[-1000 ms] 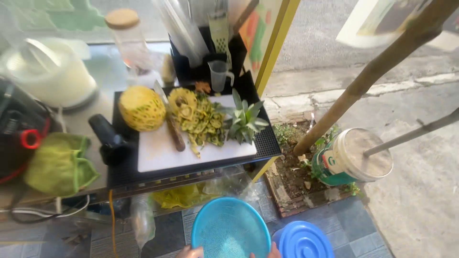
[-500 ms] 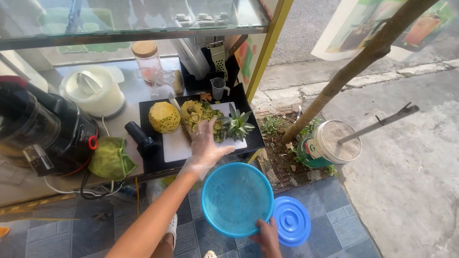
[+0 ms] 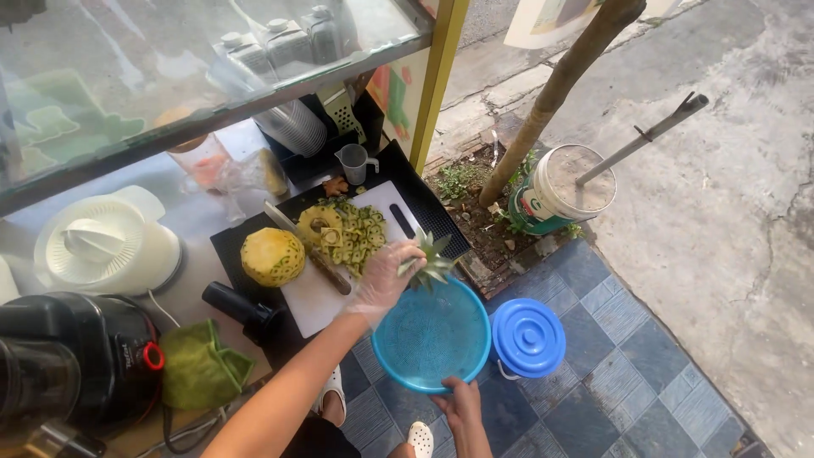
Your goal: Peeling and cutting a pineapple on a cutting board at a juice stall counter.
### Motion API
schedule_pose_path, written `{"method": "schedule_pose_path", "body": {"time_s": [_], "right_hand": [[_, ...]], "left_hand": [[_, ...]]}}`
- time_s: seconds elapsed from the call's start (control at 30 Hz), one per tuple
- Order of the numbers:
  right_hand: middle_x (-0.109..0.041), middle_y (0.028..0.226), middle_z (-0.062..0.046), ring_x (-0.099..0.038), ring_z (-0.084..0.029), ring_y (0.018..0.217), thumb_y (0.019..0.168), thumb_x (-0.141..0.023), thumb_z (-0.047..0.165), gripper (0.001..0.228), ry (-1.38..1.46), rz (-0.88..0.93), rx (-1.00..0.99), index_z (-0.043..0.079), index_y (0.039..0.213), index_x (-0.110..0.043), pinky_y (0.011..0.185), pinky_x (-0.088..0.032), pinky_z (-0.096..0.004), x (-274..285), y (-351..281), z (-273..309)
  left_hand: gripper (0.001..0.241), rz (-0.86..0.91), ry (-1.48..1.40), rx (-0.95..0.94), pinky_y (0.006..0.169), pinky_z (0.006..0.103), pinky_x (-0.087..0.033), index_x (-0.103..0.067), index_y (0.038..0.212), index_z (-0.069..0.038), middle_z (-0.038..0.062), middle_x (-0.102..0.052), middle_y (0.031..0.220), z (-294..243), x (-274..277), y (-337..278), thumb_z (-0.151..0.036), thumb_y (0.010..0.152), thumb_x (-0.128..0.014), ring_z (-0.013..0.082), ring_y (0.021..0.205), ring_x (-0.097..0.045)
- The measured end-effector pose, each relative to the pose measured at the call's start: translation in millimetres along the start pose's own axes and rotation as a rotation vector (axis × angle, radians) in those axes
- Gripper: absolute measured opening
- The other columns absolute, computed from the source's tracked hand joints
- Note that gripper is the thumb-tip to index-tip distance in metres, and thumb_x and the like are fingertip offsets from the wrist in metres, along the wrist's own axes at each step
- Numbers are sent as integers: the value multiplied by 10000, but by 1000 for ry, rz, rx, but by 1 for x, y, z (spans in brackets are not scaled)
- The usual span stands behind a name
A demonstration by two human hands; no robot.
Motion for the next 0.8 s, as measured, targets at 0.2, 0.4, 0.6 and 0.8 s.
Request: {"method": "schedule_pose_path", "body": {"time_s": [0.2,0.4,0.6,0.8], "right_hand": [[-581,1249,-260,-691,-514,990,790,-516,-140,620,-9,-45,21,75,1363,-415,734,-633,-645,-18,-9,3],[-604,1226,-275,-694,-515,981,802,-498,-161,571,-15,-70,-1,46,1331,-436,734,-609,-634,5,8,-11],[-615,1224,-274,-707,-499,938,809,-471,-138,529,-41,-58,14,31,1310,-457,706,-638,-594,20,15,-17],[-632,1185,-266,-710,-478,901,803,-470,-152,530,-67,-84,29,31,1300,-484,683,-623,-587,13,7,-8]], "left_hand": [[355,319,-272,169,1013,378,-569,-778,1020,-173,78,-697,1211,-20,-17,-39,-493,894,-694,238,1123,-670],[687,390,-59,204,1190,462,-335,-574,1426,-164,186,-423,1566,12,23,1,-549,875,-717,358,1448,-406],[863,-117,351,580,1172,522,-279,-457,1495,-114,221,-383,1556,118,112,59,-627,840,-687,415,1442,-330],[829,268,356,921,1189,572,-320,-502,1523,-293,133,-425,1578,138,102,61,-752,838,-591,407,1437,-386]]}}
Point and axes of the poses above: each hand's wrist, its own y-axis towards the middle knuckle, its own x-axis out of the back of the hand, z = x × y, the point moved 4 cm from there along y, towards the middle knuckle
